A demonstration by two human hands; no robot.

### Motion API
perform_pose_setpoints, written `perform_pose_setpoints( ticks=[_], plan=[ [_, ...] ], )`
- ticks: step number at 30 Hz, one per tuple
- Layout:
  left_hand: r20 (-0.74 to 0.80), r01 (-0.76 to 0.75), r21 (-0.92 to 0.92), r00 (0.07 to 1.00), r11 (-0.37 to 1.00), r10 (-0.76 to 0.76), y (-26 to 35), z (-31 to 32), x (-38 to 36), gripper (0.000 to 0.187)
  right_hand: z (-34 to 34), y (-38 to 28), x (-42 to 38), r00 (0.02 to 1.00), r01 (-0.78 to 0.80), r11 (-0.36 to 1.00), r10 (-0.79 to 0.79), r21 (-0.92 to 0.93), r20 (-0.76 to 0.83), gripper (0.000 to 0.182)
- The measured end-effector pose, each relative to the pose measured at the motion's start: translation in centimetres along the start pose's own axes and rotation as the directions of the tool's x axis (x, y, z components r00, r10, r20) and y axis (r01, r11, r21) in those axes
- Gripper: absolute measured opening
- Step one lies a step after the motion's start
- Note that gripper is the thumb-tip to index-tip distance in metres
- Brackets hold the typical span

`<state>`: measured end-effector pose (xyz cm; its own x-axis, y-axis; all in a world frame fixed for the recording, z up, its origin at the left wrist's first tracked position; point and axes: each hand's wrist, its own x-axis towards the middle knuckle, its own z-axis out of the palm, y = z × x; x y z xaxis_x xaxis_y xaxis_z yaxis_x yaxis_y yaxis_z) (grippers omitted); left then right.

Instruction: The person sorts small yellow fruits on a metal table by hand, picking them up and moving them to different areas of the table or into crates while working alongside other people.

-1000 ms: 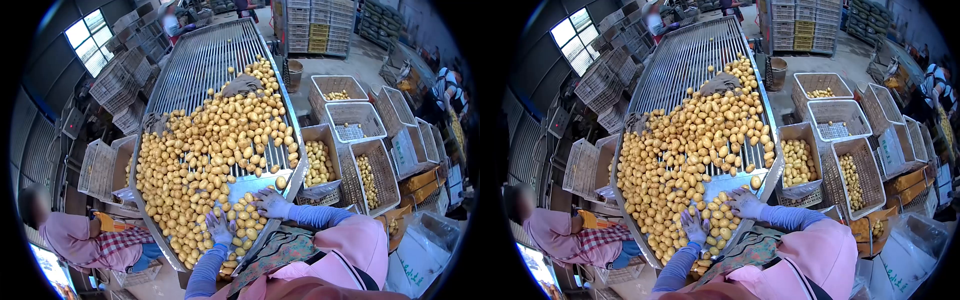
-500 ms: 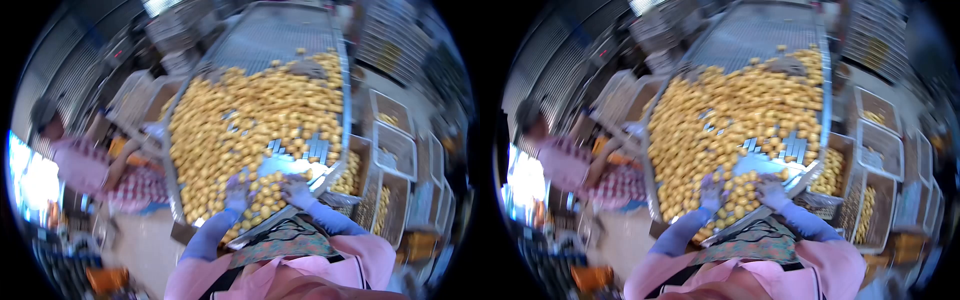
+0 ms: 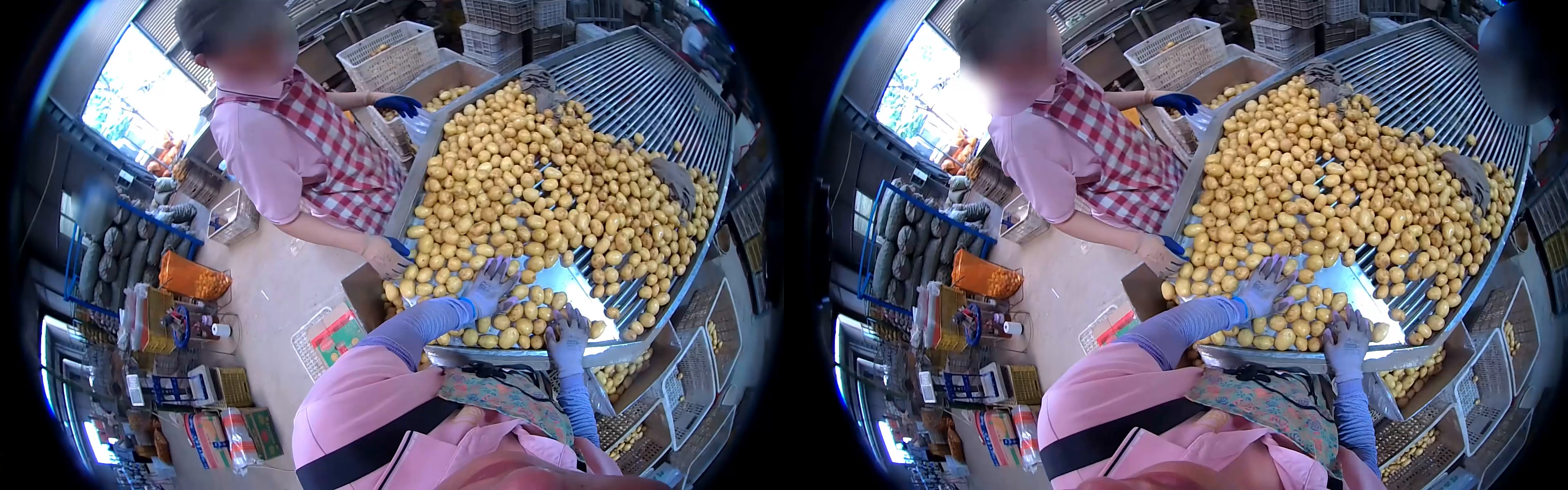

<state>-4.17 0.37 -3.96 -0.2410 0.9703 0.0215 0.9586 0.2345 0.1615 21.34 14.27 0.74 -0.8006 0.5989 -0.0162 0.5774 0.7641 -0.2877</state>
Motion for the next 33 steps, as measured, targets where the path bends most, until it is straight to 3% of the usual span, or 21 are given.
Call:
perform_pose_setpoints(
  ticks=[8,10,13,17,33],
  plan=[
    [0.037,0.013,-0.014,0.999,1.000,-0.012,0.1,-0.8,0.1,0.071,0.2,0.1,0.0,0.999,0.023,1.000,-0.023,0.005,-0.027,0.050],
    [-0.064,0.002,-0.038,0.998,0.999,-0.004,0.0,0.3,0.0,0.070,0.3,0.2,0.0,0.999,0.026,1.000,-0.026,0.002,-0.037,0.050],
    [-0.100,-0.012,-0.055,0.995,0.998,0.006,-0.2,1.7,-0.1,0.070,0.7,0.4,-0.2,0.993,0.059,0.998,-0.056,0.037,-0.100,0.048],
    [-0.228,-0.062,-0.068,0.973,0.996,0.045,-0.4,1.9,0.1,0.068,-0.5,-0.3,0.0,0.998,0.031,0.999,-0.030,0.029,-0.058,0.049],
    [-0.202,-0.033,-0.030,0.979,0.999,0.026,0.0,0.8,0.0,0.068,0.1,0.2,-0.2,1.000,0.020,0.999,-0.021,-0.032,-0.019,0.052]
  ],
)
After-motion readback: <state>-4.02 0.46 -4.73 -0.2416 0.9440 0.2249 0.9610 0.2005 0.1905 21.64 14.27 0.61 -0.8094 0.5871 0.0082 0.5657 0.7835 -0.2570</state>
